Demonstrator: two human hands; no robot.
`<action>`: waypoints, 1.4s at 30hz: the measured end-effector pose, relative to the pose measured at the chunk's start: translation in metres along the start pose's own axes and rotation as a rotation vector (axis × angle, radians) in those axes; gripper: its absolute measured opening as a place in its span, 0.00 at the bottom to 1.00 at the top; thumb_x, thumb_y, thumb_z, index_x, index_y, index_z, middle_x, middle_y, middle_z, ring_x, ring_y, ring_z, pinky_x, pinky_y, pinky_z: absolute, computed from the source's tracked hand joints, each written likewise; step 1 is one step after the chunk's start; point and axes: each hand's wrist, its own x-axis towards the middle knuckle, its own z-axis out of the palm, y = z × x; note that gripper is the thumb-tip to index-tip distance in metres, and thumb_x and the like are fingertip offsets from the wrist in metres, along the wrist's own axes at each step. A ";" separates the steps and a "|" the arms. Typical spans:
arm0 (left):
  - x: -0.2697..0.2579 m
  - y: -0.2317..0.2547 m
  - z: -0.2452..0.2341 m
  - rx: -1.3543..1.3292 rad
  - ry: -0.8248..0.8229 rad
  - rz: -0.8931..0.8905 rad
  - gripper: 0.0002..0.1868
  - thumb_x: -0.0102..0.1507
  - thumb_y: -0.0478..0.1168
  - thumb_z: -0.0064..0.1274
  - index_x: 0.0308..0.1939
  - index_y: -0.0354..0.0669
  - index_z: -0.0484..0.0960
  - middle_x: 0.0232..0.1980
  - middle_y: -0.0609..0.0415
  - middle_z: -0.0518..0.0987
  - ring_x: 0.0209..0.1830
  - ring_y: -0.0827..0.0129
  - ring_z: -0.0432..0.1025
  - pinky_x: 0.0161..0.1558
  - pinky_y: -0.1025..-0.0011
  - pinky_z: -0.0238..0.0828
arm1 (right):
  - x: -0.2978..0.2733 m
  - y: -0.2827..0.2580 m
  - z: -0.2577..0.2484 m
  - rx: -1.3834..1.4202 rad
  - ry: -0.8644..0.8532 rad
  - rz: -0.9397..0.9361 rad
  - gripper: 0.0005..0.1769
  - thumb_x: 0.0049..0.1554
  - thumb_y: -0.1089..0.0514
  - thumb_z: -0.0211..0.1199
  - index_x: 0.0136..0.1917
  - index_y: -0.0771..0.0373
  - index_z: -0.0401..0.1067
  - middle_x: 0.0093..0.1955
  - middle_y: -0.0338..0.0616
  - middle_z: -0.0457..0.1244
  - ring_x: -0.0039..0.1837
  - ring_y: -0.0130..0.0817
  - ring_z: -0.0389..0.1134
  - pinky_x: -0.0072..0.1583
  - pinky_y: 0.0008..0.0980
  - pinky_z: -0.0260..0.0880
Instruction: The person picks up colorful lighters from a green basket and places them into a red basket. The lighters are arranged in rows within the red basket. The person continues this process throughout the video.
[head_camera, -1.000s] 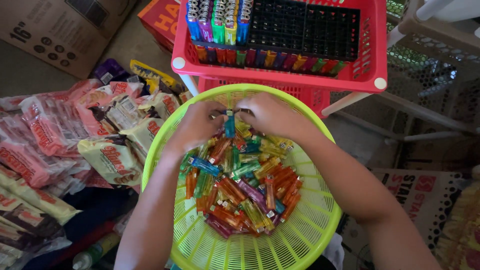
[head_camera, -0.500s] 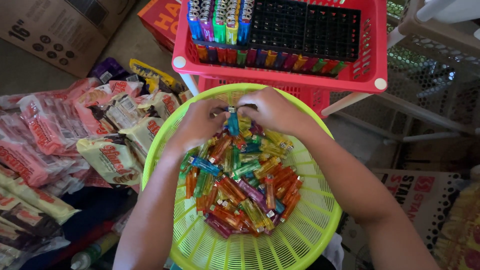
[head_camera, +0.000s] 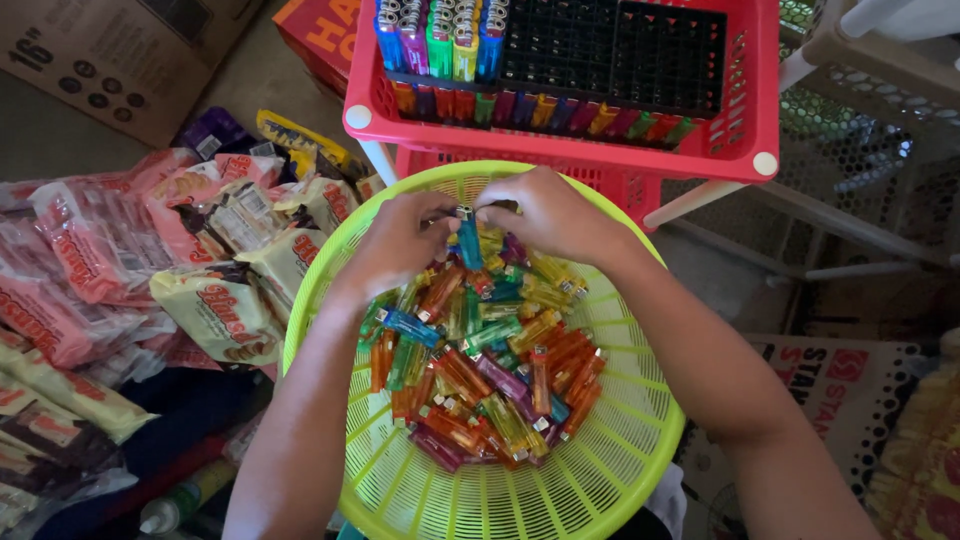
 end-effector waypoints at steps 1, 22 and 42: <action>0.000 0.001 0.000 -0.001 0.000 -0.001 0.13 0.66 0.37 0.54 0.52 0.31 0.80 0.30 0.53 0.80 0.25 0.75 0.72 0.29 0.70 0.71 | 0.000 -0.002 -0.001 0.001 -0.001 0.000 0.11 0.60 0.54 0.63 0.51 0.63 0.78 0.46 0.52 0.70 0.46 0.50 0.71 0.49 0.45 0.69; -0.003 0.014 0.000 -0.015 0.050 0.004 0.15 0.66 0.39 0.55 0.54 0.35 0.80 0.34 0.54 0.81 0.25 0.75 0.75 0.30 0.70 0.72 | 0.000 -0.007 -0.008 0.081 0.024 0.060 0.10 0.61 0.54 0.63 0.50 0.62 0.78 0.40 0.49 0.70 0.39 0.42 0.71 0.44 0.40 0.68; 0.041 0.053 0.007 0.483 0.534 0.785 0.23 0.65 0.24 0.48 0.66 0.36 0.75 0.58 0.42 0.78 0.62 0.46 0.71 0.63 0.53 0.68 | 0.022 0.017 -0.026 0.064 0.728 -0.093 0.12 0.58 0.67 0.68 0.56 0.64 0.76 0.55 0.49 0.68 0.54 0.41 0.72 0.53 0.35 0.74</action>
